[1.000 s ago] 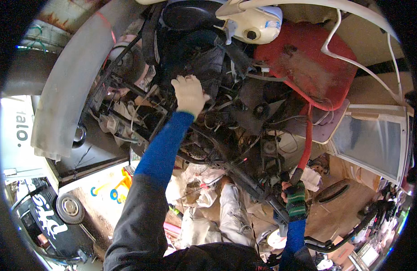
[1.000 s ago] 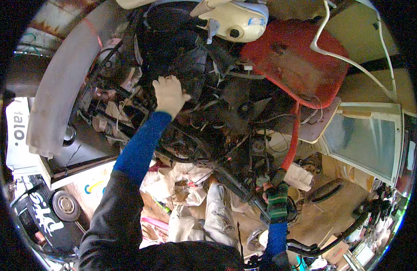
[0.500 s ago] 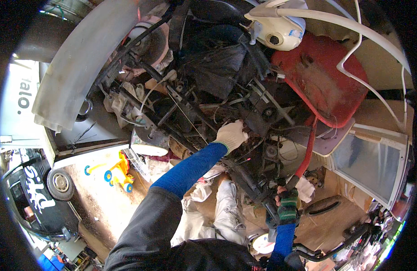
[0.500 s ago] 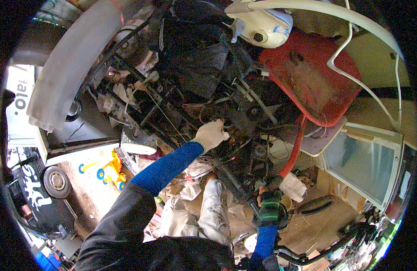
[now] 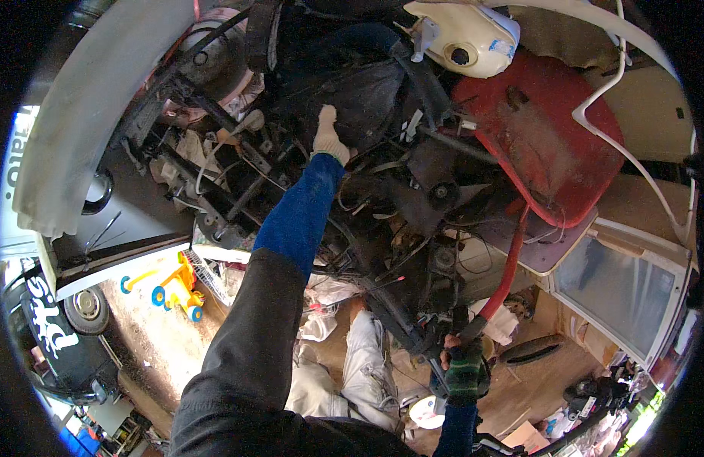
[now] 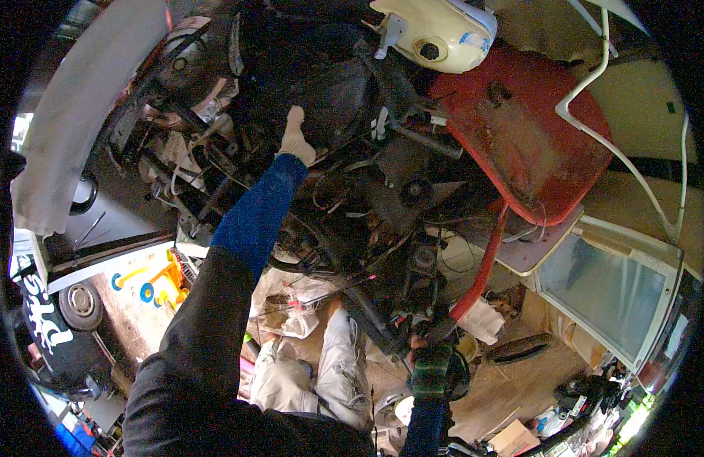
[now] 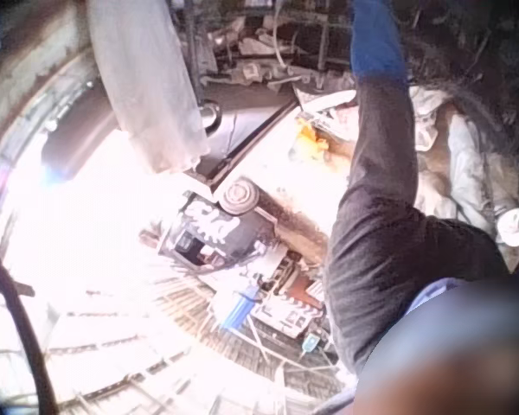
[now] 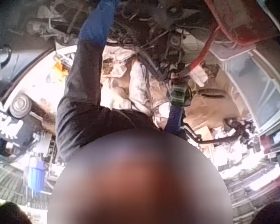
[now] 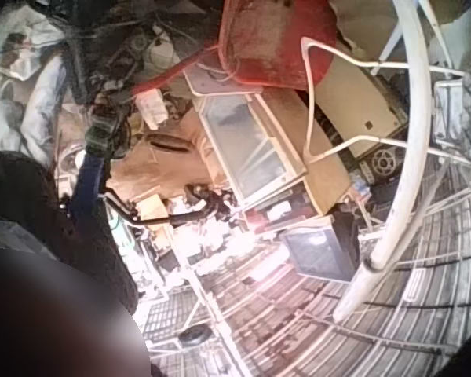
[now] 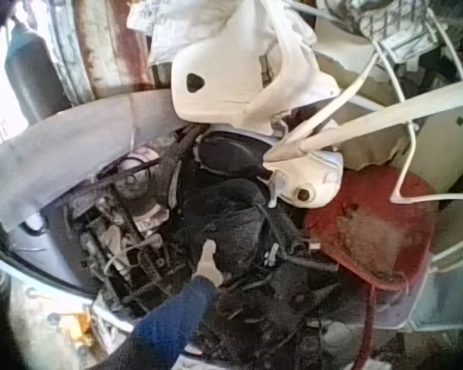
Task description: The person sorts through a large pile of discarded items in a cluttered outdoor area. They pick up and move various objects including a metal frame, a pink and white baby walker, a cardboard box, a green fan, and a red wheelbarrow, placing them aside to clear the pile.
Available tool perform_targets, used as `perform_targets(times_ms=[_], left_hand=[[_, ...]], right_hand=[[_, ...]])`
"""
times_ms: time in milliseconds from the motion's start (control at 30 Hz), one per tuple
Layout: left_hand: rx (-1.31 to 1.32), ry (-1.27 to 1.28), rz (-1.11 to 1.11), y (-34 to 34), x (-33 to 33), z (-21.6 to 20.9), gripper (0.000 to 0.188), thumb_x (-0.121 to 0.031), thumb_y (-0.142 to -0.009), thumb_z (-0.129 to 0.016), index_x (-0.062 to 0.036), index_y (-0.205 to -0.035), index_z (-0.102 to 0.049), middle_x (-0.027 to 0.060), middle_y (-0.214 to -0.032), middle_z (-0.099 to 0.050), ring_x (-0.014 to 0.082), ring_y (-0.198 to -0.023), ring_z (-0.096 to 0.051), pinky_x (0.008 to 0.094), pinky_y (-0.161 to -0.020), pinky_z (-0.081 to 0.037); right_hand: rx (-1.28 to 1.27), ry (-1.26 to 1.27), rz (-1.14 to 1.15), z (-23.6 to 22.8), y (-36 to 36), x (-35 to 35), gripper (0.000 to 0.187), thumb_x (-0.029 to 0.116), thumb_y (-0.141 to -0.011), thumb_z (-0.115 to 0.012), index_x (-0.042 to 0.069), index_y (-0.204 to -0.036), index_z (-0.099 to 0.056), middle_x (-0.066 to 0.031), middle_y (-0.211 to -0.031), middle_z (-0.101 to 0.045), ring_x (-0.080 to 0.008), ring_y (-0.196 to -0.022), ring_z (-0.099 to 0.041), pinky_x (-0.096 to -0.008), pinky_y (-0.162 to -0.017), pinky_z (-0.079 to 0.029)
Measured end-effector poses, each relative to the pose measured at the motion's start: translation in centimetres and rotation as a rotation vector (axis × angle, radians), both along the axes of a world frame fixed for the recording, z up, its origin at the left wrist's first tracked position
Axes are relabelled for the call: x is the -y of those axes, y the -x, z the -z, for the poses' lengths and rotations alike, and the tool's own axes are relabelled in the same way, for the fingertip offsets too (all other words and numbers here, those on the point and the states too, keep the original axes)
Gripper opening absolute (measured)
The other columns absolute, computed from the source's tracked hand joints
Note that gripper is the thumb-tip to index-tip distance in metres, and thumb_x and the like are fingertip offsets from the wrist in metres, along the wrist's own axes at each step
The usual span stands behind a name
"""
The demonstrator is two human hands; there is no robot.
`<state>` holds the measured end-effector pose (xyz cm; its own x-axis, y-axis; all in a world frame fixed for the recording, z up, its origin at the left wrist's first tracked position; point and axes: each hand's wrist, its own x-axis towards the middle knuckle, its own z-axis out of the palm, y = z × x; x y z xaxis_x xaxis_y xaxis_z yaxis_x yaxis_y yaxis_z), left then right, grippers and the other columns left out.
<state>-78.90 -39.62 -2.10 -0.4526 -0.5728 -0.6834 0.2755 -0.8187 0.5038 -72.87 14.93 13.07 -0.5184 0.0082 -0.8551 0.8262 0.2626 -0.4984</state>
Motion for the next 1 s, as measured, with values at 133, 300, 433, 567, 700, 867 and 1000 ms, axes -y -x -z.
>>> perform_targets(times_ms=[133, 300, 433, 567, 700, 867, 1000], left_hand=[[0.365, -0.098, -0.284, 0.1, 0.2, 1.0, 0.075, -0.048, -0.098, -0.06, -0.0037, -0.155, -0.038, 0.0122, -0.163, -0.038, 0.0285, -0.138, -0.051, 0.0465, -0.116, -0.04], [0.934, 0.265, -0.089, -0.3, 1.6, 2.3, 0.063, -0.047, -0.099, -0.057, 0.0002, -0.141, -0.05, 0.0179, -0.143, -0.054, 0.033, -0.121, -0.061, 0.0471, -0.103, -0.047], [1.214, 0.808, 0.521, -1.7, 2.9, 5.0, 0.067, -0.056, -0.095, -0.056, 0.0062, -0.117, -0.068, 0.0281, -0.108, -0.072, 0.0432, -0.099, -0.071, 0.0479, -0.089, -0.056], [1.328, 1.153, 0.751, -2.8, 3.4, 6.9, 0.078, -0.061, -0.094, -0.051, 0.0124, -0.117, -0.065, 0.0298, -0.1, -0.072, 0.042, -0.096, -0.072, 0.049, -0.084, -0.058], [1.38, 1.218, 0.894, -2.6, 2.7, 6.1, 0.08, -0.063, -0.097, -0.047, 0.0134, -0.114, -0.066, 0.0275, -0.097, -0.074, 0.0389, -0.09, -0.074, 0.0481, -0.077, -0.061], [1.401, 1.164, 0.959, -3.1, 0.4, 0.9, 0.084, -0.067, -0.096, -0.046, 0.0122, -0.108, -0.069, 0.0268, -0.091, -0.074, 0.04, -0.086, -0.074, 0.049, -0.074, -0.061], [1.349, 1.155, 1.031, -3.6, -2.1, -2.8, 0.087, -0.073, -0.093, -0.048, 0.0108, -0.1, -0.071, 0.0289, -0.087, -0.073, 0.0425, -0.085, -0.074, 0.05, -0.071, -0.06]], right_hand=[[0.038, 0.077, 0.082, -0.7, 0.2, 1.0, 0.025, 0.016, -0.082, -0.077, 0.011, -0.099, -0.058, -0.0046, -0.081, -0.064, -0.0165, -0.047, -0.054, -0.0268, -0.039, -0.038], [-0.032, -0.055, -0.035, -0.3, 0.1, 0.8, 0.026, 0.017, -0.084, -0.077, 0.012, -0.099, -0.056, -0.0025, -0.078, -0.062, -0.0152, -0.047, -0.053, -0.0266, -0.039, -0.038], [-0.216, -0.009, -0.098, 0.3, 0.2, -0.4, 0.028, 0.016, -0.086, -0.075, 0.013, -0.106, -0.056, -0.0015, -0.082, -0.064, -0.0151, -0.052, -0.055, -0.0277, -0.044, -0.04], [-0.201, -0.173, -0.304, 1.0, -0.2, -4.2, 0.047, 0.014, -0.088, -0.074, 0.014, -0.132, -0.058, -0.0005, -0.098, -0.068, -0.0166, -0.07, -0.062, -0.0309, -0.065, -0.049], [-0.644, -0.324, -0.709, 2.8, -0.4, -7.8, 0.028, 0.021, -0.091, -0.07, 0.013, -0.115, -0.06, 0.0004, -0.079, -0.06, -0.0164, -0.052, -0.058, -0.0292, -0.043, -0.039], [-0.22, -0.203, -0.296, 0.9, 2.2, -10.7, 0.035, 0.03, -0.09, -0.07, 0.015, -0.12, -0.059, 0.0, -0.088, -0.064, -0.0225, -0.071, -0.062, -0.0402, -0.064, -0.046], [0.095, -0.191, -0.066, -2.3, 3.7, -12.2, 0.038, 0.041, -0.093, -0.066, 0.015, -0.119, -0.06, -0.0004, -0.096, -0.065, -0.0262, -0.083, -0.064, -0.0464, -0.068, -0.052]])
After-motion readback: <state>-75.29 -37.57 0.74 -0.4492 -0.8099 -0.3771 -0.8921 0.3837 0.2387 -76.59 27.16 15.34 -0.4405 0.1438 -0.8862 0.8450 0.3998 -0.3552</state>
